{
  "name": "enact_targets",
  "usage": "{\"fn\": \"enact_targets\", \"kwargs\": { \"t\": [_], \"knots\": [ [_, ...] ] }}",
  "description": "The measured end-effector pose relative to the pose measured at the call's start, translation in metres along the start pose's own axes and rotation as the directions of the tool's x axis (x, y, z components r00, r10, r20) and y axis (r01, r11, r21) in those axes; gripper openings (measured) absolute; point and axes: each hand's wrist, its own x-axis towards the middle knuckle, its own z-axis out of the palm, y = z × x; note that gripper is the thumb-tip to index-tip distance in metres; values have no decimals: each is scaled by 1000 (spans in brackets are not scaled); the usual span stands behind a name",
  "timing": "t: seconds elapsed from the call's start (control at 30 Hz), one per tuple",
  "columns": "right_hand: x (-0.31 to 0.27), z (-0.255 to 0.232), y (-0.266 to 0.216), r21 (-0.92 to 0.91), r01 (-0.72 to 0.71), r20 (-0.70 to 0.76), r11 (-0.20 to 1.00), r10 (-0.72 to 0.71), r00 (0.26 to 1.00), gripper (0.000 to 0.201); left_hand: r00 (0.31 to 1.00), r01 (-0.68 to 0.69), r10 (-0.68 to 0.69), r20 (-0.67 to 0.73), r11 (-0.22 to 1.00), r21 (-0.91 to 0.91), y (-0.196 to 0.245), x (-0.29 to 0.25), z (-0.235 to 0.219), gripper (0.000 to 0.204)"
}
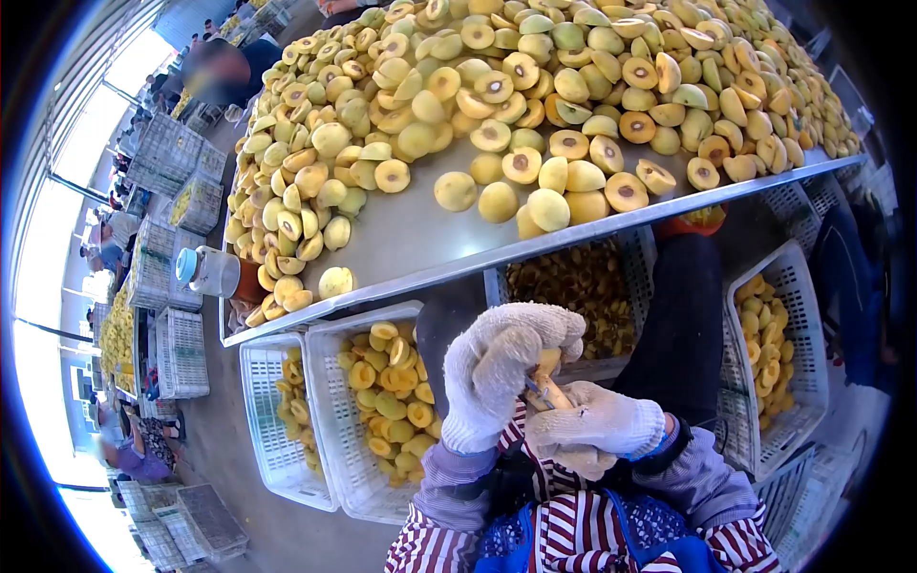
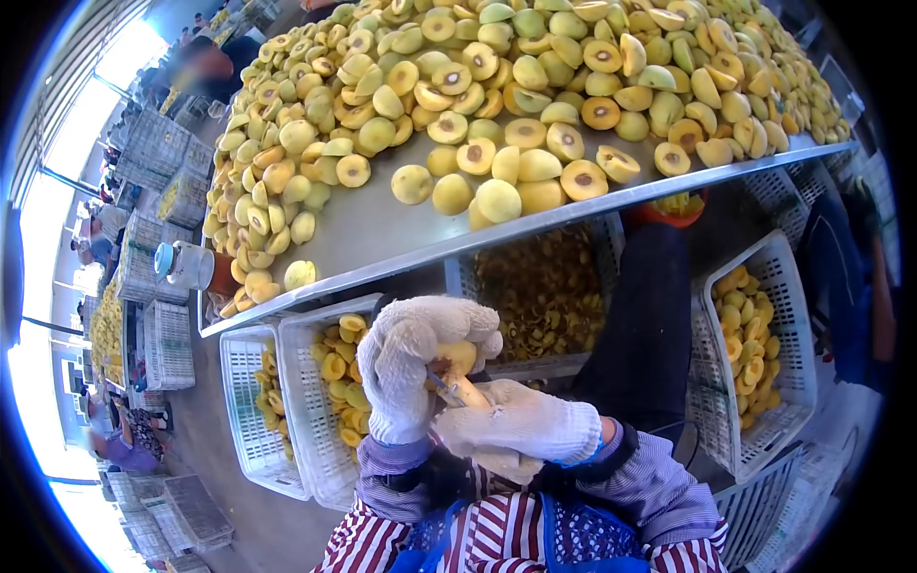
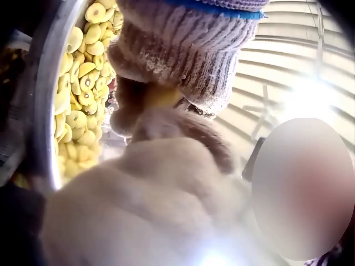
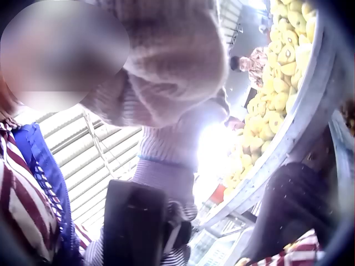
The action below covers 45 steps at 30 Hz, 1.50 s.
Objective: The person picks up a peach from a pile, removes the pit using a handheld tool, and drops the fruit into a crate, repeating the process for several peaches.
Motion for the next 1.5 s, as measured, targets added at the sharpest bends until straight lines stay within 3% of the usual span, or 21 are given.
{"fn": "enact_targets", "kwargs": {
  "t": [0.07, 0.13, 0.2, 0.27, 0.33, 0.37, 0.43, 0.5, 0.63, 0.67, 0.7, 0.73, 0.8, 0.83, 0.87, 0.9, 0.97, 1.1, 1.33, 1.43, 1.5],
  "knots": [
    [4, 1, 6, 83, -18, 98, 996, 10, 995, 33, 978, -197, 188, 92, 974, 111, -5, 1, -11, 49],
    [7, 1, 9, 114, -41, 173, 993, 21, 985, 35, 958, -224, 225, 180, 974, -27, -5, 5, -18, 48],
    [11, -2, 12, 97, -63, 223, 993, 40, 974, 37, 984, -105, 140, 110, 955, -276, -5, -5, -13, 44],
    [23, -24, 49, 306, -71, 277, 949, -18, 961, 36, 990, 116, -21, 136, 667, -736, -11, -2, -7, 38],
    [31, -17, 43, 325, -2, 362, 946, -122, 924, 33, 973, 229, -126, 192, 442, -867, -10, -2, -11, 36],
    [35, -14, 40, 340, 29, 402, 940, -174, 899, 32, 967, 253, -160, 201, 459, -852, -9, -1, -15, 37],
    [22, 8, 12, 89, 88, 147, 992, -100, 984, 29, 947, 311, -229, 224, 488, -816, -5, 1, -23, 39],
    [17, 12, 4, 226, 81, 162, 971, -120, 979, 27, 972, 158, -224, -64, 833, -530, 0, 4, -36, 47],
    [11, 8, -2, 242, 224, 47, 944, -242, 969, 30, 918, 50, -117, -378, 982, -183, 8, -12, -100, 39],
    [11, 7, -2, 213, 242, -6, 947, -246, 969, 30, 894, 117, 67, -443, 920, 375, -1, -15, -125, 31],
    [10, 7, -2, 186, 262, -63, 947, -254, 965, 31, 880, 191, 265, -394, 562, 805, -10, -17, -145, 24],
    [7, 14, -6, 111, 231, -136, 967, -215, 967, 28, 865, 26, 502, 3, -51, 998, -8, -19, -148, 26],
    [12, 18, -4, -93, 121, -269, 988, -142, 953, 25, 895, -54, 370, -251, 647, 761, -7, -15, -124, 33],
    [16, 18, 1, -171, 88, -316, 981, -140, 939, 24, 917, -55, 227, -327, 886, 461, -1, -18, -101, 36],
    [11, 25, -1, -147, 36, -323, 989, -82, 943, 21, 948, -205, 258, -183, 942, 265, 10, -20, -73, 42],
    [11, 32, -2, -256, -47, -407, 966, -64, 911, 19, 904, -400, 425, 57, 788, 467, 16, -17, -58, 35],
    [6, 25, 10, -384, 22, -389, 923, -183, 903, 23, 780, -609, 416, 469, 326, 723, 24, -10, -32, 27],
    [-2, 13, 13, -569, -13, -509, 823, -339, 791, 27, 918, -274, 385, -97, 791, 546, -6, -1, -31, 23],
    [-16, -14, 8, -263, 70, -497, 962, -198, 845, 48, 977, 7, 170, -130, 584, 812, -32, 80, -52, 28],
    [-15, -30, 3, -212, 75, -505, 974, -175, 845, 48, 969, -71, 240, -50, 472, 879, -59, 136, -60, 29],
    [-15, -37, -5, -189, 72, -498, 979, -159, 853, 46, 988, -112, 131, 84, 220, 969, -89, 170, -74, 41]
  ]
}}
